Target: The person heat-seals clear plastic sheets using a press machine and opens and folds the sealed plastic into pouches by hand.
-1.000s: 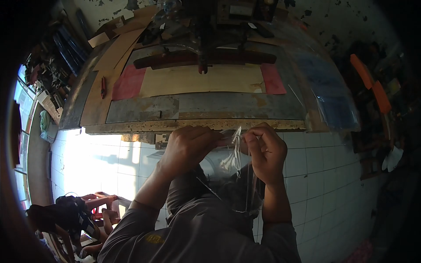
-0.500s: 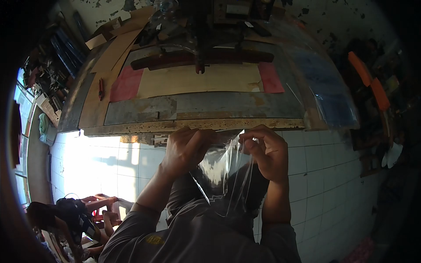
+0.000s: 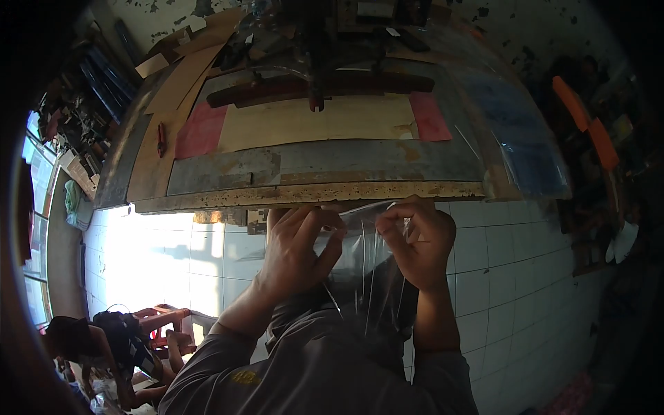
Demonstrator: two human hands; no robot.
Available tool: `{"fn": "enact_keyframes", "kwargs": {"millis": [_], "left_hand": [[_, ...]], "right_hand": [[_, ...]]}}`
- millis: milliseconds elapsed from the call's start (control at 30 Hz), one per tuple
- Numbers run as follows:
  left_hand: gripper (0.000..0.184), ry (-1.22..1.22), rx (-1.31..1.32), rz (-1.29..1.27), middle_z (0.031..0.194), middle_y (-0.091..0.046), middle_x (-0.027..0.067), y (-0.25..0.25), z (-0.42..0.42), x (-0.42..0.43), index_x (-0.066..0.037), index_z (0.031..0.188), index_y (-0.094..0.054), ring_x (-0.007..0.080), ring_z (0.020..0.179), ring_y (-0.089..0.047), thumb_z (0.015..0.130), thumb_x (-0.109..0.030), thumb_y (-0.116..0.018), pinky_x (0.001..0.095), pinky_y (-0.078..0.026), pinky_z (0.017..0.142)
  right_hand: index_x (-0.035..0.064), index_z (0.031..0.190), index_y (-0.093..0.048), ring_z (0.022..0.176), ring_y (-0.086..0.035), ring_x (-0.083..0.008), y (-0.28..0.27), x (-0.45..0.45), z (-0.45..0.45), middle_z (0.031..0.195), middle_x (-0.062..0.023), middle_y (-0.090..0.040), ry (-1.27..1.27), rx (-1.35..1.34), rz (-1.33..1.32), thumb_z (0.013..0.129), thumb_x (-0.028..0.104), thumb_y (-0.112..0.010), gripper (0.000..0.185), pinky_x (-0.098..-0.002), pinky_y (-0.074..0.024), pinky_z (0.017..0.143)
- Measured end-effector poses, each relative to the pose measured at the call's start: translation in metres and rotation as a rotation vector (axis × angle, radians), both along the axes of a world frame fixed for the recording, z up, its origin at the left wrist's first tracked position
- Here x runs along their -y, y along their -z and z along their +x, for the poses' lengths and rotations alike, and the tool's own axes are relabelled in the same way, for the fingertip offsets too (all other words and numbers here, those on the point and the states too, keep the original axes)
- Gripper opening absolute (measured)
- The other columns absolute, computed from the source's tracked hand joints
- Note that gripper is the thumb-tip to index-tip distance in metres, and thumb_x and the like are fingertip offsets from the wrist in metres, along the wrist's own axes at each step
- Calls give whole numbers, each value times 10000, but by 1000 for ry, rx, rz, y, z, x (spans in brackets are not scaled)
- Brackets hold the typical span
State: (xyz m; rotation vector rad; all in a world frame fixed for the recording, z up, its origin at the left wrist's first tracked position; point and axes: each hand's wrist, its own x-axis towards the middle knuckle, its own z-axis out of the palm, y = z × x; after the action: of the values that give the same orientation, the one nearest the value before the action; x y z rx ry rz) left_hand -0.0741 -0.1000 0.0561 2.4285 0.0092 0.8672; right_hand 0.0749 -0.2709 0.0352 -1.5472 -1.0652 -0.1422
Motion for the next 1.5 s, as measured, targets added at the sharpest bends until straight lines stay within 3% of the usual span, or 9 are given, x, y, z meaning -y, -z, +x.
{"fn": "enact_keyframes", "kwargs": {"millis": [67, 267, 367, 467, 567, 867, 967, 1267, 1500], "left_hand": [[178, -20, -10, 90, 917, -697, 114, -9, -4, 2, -30, 1047, -640, 304, 886, -684, 924, -105, -746, 444, -523, 795], [242, 162, -62, -347, 977, -742, 102, 0, 5, 2, -29, 1084, -672, 274, 953, -724, 959, -208, -778, 396, -532, 813], [224, 211, -245, -712, 1006, -733, 35, -14, 3, 7, -55, 1122, -693, 178, 980, -680, 986, -218, -766, 394, -436, 1014], [220, 240, -336, -675, 1000, -716, 36, -15, 4, 2, -43, 1117, -697, 136, 1000, -666, 998, -219, -754, 344, -444, 1008], [213, 288, -250, -507, 954, -727, 92, -4, 8, -2, -6, 1071, -680, 173, 929, -713, 1015, -205, -729, 321, -526, 839], [180, 517, -298, -924, 967, -765, 90, -2, 9, -7, 0, 1101, -727, 152, 1000, -716, 1077, -150, -632, 322, -536, 890], [190, 462, -228, -821, 1013, -773, 103, 12, 12, -9, 12, 1121, -739, 157, 1031, -717, 1073, -140, -636, 322, -539, 928], [145, 495, -157, -1039, 1068, -740, 82, 15, 12, -1, 21, 1126, -721, 176, 1080, -691, 1061, -84, -645, 345, -535, 982], [136, 315, 6, -775, 1057, -774, 106, 23, 16, 7, -3, 1103, -725, 195, 992, -742, 1001, -93, -728, 333, -564, 905]], "right_hand": [[59, 906, -731, 707, -653, -153, -7, -1, -3, 813, -37, -714, 59, 168, -35, 879, 141, -845, 143, -304, -478, 642], [42, 926, -722, 902, -586, -188, -20, 6, -23, 893, -45, -685, 64, 195, -112, 880, 77, -831, 123, -324, -455, 820], [46, 930, -730, 907, -585, -189, -21, 9, -20, 892, -40, -689, 52, 211, -116, 879, 115, -851, 148, -328, -455, 819], [102, 917, -738, 837, -600, -176, -18, 7, -17, 864, 2, -712, 65, 226, -98, 851, 195, -875, 178, -342, -435, 784], [135, 909, -742, 806, -612, -169, -17, 6, -18, 850, 25, -724, 98, 246, -99, 829, 260, -886, 207, -349, -426, 766], [149, 927, -747, 778, -634, -174, -13, 5, -18, 874, 29, -729, 136, 297, -105, 809, 335, -883, 259, -359, -440, 748], [145, 940, -754, 777, -639, -176, -13, 4, -14, 878, 23, -727, 104, 318, -83, 811, 356, -879, 277, -352, -450, 716], [113, 1009, -789, 696, -640, -136, -8, -2, -6, 868, 1, -711, -16, 242, -19, 837, 399, -869, 344, -296, -474, 611], [76, 998, -797, 725, -688, -141, -8, -8, -6, 935, -36, -752, -44, 167, 3, 831, 365, -883, 345, -269, -525, 616]]}}
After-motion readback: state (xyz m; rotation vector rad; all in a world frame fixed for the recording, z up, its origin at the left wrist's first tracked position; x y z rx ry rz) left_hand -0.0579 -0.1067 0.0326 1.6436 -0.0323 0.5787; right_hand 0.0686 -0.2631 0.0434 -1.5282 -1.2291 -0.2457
